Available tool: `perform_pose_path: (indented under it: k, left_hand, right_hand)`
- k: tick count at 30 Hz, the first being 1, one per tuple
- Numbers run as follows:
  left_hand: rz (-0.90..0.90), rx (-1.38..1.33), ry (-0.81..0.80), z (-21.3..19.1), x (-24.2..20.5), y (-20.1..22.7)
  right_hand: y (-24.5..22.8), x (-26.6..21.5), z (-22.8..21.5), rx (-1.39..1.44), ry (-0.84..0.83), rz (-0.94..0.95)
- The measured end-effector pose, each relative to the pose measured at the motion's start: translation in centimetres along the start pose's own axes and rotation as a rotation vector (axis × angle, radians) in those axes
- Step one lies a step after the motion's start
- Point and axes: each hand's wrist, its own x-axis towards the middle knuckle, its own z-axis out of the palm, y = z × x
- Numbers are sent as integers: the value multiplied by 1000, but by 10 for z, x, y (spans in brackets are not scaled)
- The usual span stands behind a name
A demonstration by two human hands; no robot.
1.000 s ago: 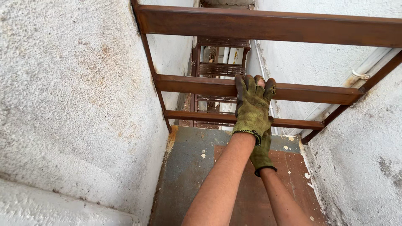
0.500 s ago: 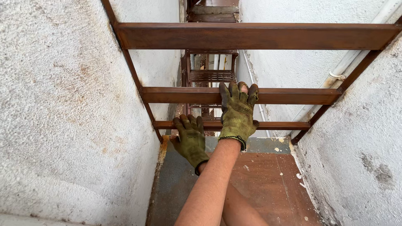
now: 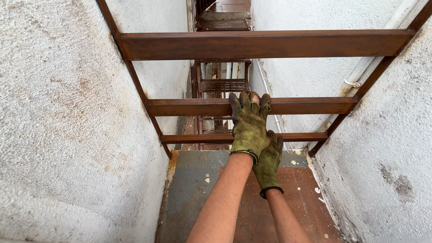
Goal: The person sands the horizontal bars of a metal staircase railing using a piece of sandpaper. They hold the sandpaper with both hands and rub it back and forth along the length of the bars to smooth the surface.
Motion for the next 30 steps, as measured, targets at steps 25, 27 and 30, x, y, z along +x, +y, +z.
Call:
perform_pose_path:
  k: [25,27,30]
  left_hand:
    - [37,14,-87,-14,-6,-4]
    - [68,-84,-5,-13,-24,-13]
    - [-5,-175,-35,-1,-67,-33]
  right_hand:
    - [94,28,28,32,451,-190]
    - [119,24,16,73,450,-188]
    - [116,28,11,114,461,-136]
